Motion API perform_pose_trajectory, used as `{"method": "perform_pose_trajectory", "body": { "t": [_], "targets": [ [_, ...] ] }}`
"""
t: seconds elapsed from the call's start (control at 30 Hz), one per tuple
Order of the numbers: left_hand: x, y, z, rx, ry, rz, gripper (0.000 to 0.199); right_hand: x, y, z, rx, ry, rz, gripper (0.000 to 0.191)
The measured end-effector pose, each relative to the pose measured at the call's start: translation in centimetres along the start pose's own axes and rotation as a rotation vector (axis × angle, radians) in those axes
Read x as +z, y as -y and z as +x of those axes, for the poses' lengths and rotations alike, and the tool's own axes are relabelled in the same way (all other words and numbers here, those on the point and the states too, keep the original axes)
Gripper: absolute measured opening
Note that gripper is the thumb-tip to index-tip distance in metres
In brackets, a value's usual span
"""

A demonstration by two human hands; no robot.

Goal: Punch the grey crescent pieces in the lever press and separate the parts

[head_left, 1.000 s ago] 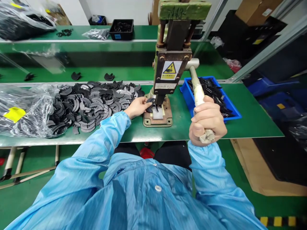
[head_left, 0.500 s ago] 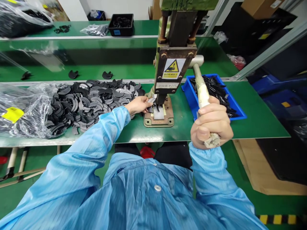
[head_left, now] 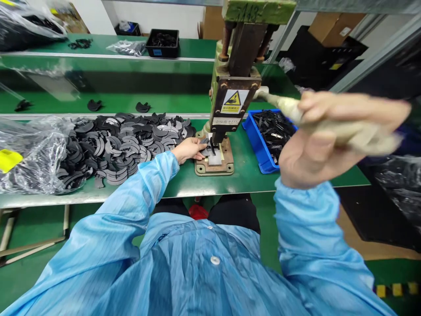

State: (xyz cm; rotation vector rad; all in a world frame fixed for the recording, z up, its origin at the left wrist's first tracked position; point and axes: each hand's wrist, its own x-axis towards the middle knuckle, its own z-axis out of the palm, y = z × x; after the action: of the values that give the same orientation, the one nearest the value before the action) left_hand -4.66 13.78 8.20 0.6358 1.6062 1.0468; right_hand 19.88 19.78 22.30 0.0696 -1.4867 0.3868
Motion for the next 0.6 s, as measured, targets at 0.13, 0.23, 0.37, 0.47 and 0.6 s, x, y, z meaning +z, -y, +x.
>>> {"method": "perform_pose_trajectory", "body": {
  "t": [0.13, 0.23, 0.37, 0.47, 0.6],
  "targets": [
    [-0.4, 0.4, -2.7, 0.071, 0.005, -0.033, 0.026, -0.2, -2.1, 3.6, 0.136, 0.09, -0.058, 0.049],
    [-1.6, 0.9, -6.3, 0.161, 0.053, -0.075, 0.035, -0.7, -2.8, -1.0, 0.205, 0.031, -0.193, 0.054],
    [-2.5, 1.7, -11.1, 0.288, 0.162, -0.111, 0.047, -0.3, -0.7, -12.1, 0.714, 0.254, -0.046, 0.038],
    [-1.9, 2.1, -13.4, 0.321, 0.198, -0.098, 0.051, 1.3, 2.3, -17.4, 0.853, 0.415, 0.033, 0.043],
    [-0.6, 2.7, -14.5, 0.326, 0.187, -0.058, 0.05, 3.3, 4.6, -19.2, 0.891, 0.371, 0.027, 0.034]
  ]
}}
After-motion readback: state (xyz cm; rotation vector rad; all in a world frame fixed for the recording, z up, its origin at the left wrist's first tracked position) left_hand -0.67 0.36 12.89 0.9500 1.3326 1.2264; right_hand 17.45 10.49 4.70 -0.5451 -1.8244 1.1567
